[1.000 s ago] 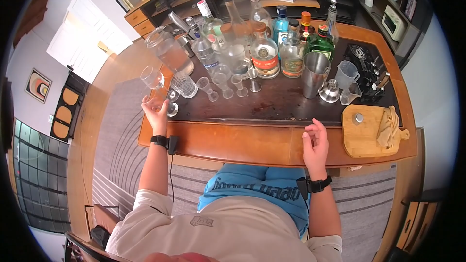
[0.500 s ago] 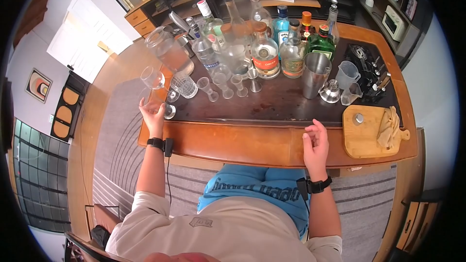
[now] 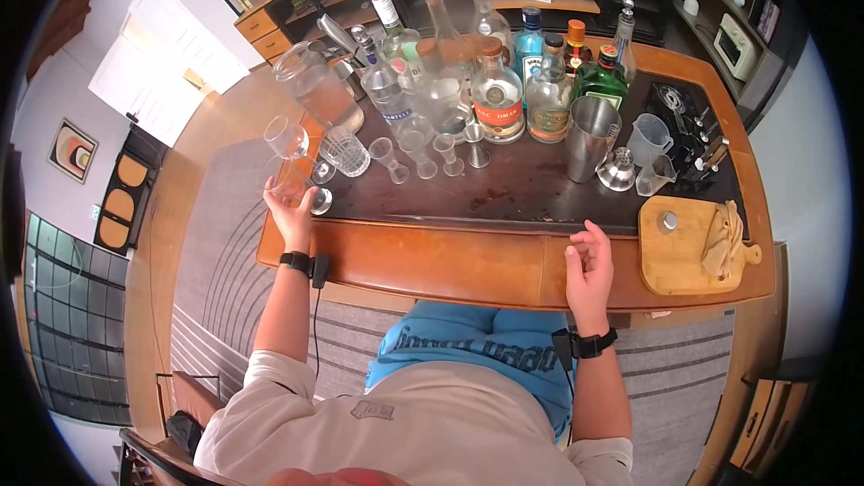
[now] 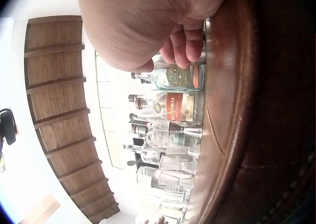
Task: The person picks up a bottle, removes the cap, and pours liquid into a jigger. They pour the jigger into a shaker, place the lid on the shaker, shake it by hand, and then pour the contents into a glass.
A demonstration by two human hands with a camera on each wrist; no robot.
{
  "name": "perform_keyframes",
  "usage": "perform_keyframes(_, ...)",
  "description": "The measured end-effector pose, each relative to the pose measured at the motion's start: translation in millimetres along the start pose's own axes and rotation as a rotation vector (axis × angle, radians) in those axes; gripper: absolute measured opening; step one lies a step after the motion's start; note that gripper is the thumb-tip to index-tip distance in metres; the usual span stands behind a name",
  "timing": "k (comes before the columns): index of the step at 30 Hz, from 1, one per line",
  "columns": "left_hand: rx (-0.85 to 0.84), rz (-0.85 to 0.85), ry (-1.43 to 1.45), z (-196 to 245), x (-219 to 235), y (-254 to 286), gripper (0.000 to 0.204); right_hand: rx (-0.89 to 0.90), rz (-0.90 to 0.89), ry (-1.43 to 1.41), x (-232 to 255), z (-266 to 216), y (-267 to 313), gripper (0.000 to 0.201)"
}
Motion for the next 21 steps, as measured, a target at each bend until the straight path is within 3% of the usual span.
perform_keyframes(4,0.022,-0.035,0.031,-3,0,7,0.099,-0.005,0.023,-0.024,1,0,0,0.051)
perform_keyframes(6,-0.149,0.294,-0.043,2,24,22,0.091,-0.003,0.022,-0.018,1,1,0,0.051)
perform_keyframes(7,-0.151,0.293,-0.038,13,28,31,0.091,-0.003,0.023,-0.012,1,1,0,0.051)
perform_keyframes(10,-0.213,-0.071,-0.119,45,9,64,0.068,-0.011,0.015,-0.018,1,1,0,0.051)
perform_keyframes(11,-0.205,-0.134,-0.069,54,-7,73,0.069,-0.01,0.011,-0.018,0,1,0,0.051)
perform_keyframes(12,-0.261,-0.194,-0.133,68,-24,77,0.078,0.004,0.008,-0.004,0,1,-1,0.051)
perform_keyframes(13,-0.154,-0.246,-0.118,58,-44,78,0.095,0.016,0.006,0.009,-1,1,-1,0.051)
perform_keyframes(15,0.055,-0.222,0.014,45,-77,71,0.108,0.016,0.002,0.007,-1,2,0,0.052)
perform_keyframes(16,0.056,-0.218,0.018,44,-89,64,0.108,0.017,0.008,0.007,0,2,-1,0.052)
perform_keyframes(18,-0.169,-0.075,-0.175,52,-105,53,0.117,0.016,0.024,-0.006,0,1,0,0.052)
perform_keyframes(21,-0.274,0.014,-0.262,52,-118,39,0.123,0.015,0.055,-0.022,2,1,-1,0.053)
Point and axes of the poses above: each hand's wrist, its own y-axis away from the middle knuckle, its own x-axis out of the back of the hand, z = x × y, the point moved 7 cm from there along -y, towards the middle knuckle, and after that the axes turned 12 degrees about z, right-handed, at the moved point
